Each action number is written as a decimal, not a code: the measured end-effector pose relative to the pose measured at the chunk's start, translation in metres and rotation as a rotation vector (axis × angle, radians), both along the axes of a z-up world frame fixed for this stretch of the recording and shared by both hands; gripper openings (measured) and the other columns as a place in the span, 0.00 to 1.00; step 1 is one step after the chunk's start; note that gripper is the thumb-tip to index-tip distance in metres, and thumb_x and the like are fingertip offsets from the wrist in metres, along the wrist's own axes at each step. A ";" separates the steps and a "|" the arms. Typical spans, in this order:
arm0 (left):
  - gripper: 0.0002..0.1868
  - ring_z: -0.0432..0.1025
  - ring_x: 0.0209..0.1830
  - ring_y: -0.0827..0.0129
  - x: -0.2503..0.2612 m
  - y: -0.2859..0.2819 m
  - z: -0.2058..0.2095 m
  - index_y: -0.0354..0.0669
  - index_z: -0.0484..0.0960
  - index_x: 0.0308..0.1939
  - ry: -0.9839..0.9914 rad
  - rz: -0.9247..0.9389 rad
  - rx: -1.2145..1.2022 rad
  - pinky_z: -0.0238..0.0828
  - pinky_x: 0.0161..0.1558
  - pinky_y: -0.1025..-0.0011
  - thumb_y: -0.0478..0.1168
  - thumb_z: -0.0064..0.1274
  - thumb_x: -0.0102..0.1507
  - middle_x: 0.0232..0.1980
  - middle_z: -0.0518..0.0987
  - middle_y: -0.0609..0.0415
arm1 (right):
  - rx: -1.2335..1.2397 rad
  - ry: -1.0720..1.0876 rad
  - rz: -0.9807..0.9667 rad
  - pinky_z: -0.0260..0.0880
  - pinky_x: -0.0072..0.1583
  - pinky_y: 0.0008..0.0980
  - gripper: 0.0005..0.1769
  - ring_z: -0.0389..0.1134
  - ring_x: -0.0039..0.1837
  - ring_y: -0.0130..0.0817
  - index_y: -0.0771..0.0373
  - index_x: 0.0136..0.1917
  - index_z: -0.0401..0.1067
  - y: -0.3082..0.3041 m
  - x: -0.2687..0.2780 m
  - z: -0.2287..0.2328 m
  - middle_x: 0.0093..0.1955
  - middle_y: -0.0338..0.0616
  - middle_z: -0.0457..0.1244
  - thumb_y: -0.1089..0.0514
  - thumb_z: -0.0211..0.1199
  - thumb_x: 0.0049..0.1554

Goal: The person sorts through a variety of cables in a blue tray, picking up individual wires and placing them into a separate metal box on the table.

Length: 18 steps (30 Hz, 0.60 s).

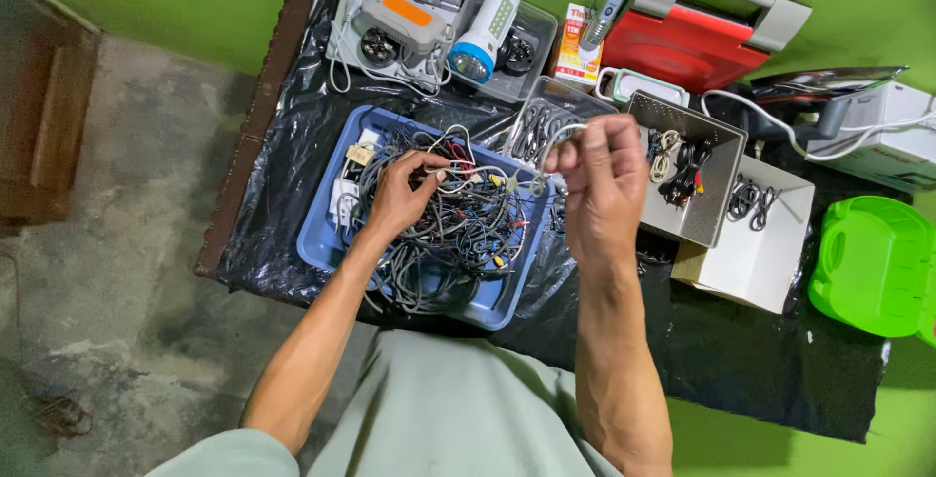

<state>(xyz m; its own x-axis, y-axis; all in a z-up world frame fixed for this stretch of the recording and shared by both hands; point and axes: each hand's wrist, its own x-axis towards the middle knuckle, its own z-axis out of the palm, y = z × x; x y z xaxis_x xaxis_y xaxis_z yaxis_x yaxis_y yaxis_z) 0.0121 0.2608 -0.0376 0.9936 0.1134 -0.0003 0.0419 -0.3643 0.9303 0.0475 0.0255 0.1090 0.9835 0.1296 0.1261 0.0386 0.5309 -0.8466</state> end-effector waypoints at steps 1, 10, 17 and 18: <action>0.14 0.76 0.45 0.65 -0.001 0.002 -0.001 0.43 0.83 0.53 -0.047 -0.039 -0.024 0.72 0.47 0.69 0.31 0.58 0.63 0.48 0.79 0.52 | -0.005 0.026 -0.011 0.71 0.53 0.34 0.07 0.63 0.45 0.28 0.61 0.51 0.64 -0.001 0.000 -0.010 0.41 0.38 0.60 0.58 0.57 0.70; 0.24 0.75 0.62 0.63 -0.013 0.018 -0.026 0.46 0.75 0.64 -0.017 0.086 0.111 0.73 0.58 0.65 0.35 0.57 0.63 0.64 0.77 0.50 | -0.254 0.286 -0.108 0.67 0.45 0.28 0.08 0.69 0.42 0.31 0.62 0.49 0.66 -0.007 0.017 -0.096 0.39 0.42 0.64 0.56 0.58 0.67; 0.34 0.69 0.55 0.54 -0.028 0.011 -0.018 0.43 0.72 0.67 0.085 -0.040 0.262 0.64 0.60 0.60 0.40 0.63 0.57 0.48 0.78 0.49 | -0.254 0.285 0.010 0.72 0.51 0.32 0.07 0.72 0.46 0.34 0.63 0.50 0.67 0.010 0.012 -0.100 0.41 0.43 0.66 0.56 0.57 0.66; 0.31 0.69 0.55 0.54 -0.027 0.006 -0.017 0.44 0.74 0.65 0.107 -0.045 0.269 0.65 0.60 0.60 0.40 0.63 0.57 0.48 0.78 0.49 | -0.251 0.273 0.030 0.71 0.51 0.32 0.07 0.71 0.46 0.34 0.63 0.51 0.67 0.011 0.011 -0.095 0.42 0.44 0.66 0.57 0.57 0.66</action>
<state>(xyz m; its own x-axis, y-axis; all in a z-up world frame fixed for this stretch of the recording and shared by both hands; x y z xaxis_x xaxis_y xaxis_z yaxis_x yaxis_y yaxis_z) -0.0151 0.2671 -0.0546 0.9936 0.0792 -0.0810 0.1124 -0.6009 0.7914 0.0589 0.0370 0.0136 0.9718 0.1523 -0.1801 -0.2193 0.3028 -0.9275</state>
